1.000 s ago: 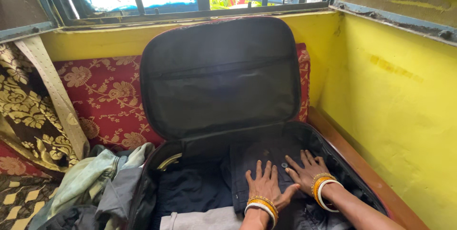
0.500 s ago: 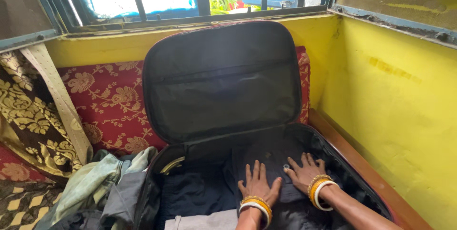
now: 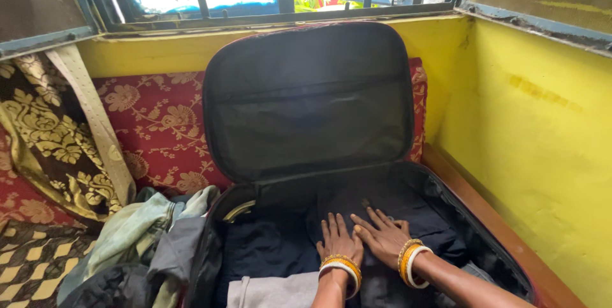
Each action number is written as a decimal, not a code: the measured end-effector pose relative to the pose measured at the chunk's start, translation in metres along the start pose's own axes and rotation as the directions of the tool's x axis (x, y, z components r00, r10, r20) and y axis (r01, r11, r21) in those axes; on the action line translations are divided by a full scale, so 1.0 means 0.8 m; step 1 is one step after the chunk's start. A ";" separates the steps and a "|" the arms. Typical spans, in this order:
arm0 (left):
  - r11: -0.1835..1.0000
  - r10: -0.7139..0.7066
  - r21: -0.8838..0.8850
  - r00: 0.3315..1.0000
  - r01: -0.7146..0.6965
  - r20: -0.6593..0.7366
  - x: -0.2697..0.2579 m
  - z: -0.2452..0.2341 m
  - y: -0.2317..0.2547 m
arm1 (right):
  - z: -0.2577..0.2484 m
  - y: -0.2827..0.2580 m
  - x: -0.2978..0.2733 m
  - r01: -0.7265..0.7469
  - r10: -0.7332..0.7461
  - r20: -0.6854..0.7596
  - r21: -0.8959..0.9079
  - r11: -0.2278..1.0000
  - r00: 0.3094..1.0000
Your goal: The person packs a suitcase by folding clothes and arranging them inside by hand.
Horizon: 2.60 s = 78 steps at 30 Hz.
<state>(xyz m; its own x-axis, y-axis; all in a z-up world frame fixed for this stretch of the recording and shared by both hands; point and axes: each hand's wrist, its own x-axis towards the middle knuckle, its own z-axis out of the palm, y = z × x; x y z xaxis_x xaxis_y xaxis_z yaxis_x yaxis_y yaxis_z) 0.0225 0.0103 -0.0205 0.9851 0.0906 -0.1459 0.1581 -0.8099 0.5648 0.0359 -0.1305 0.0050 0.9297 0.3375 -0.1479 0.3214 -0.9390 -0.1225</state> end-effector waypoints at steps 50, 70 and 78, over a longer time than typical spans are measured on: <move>0.944 0.331 0.207 0.742 -0.258 -0.584 -0.141 -0.228 -0.144 | -0.034 -0.250 0.003 0.455 -0.485 -0.139 -0.200 0.868 0.863; 0.853 -0.424 0.014 0.707 0.522 -0.566 -0.237 -0.305 -0.395 | -0.117 -0.487 -0.063 0.416 -0.415 -0.057 0.002 0.909 0.908; 0.672 -0.692 0.113 0.675 0.732 -0.257 -0.288 -0.312 -0.399 | -0.071 -0.505 -0.032 0.433 -0.458 -0.135 -0.182 0.883 0.878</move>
<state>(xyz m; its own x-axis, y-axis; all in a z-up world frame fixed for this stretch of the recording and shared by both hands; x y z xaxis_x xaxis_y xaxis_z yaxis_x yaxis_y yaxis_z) -0.2383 0.3929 0.0357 0.5723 0.7705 -0.2807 0.8199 -0.5433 0.1805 -0.1079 0.2366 0.1137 0.6936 0.7180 0.0585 0.7190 -0.6950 0.0061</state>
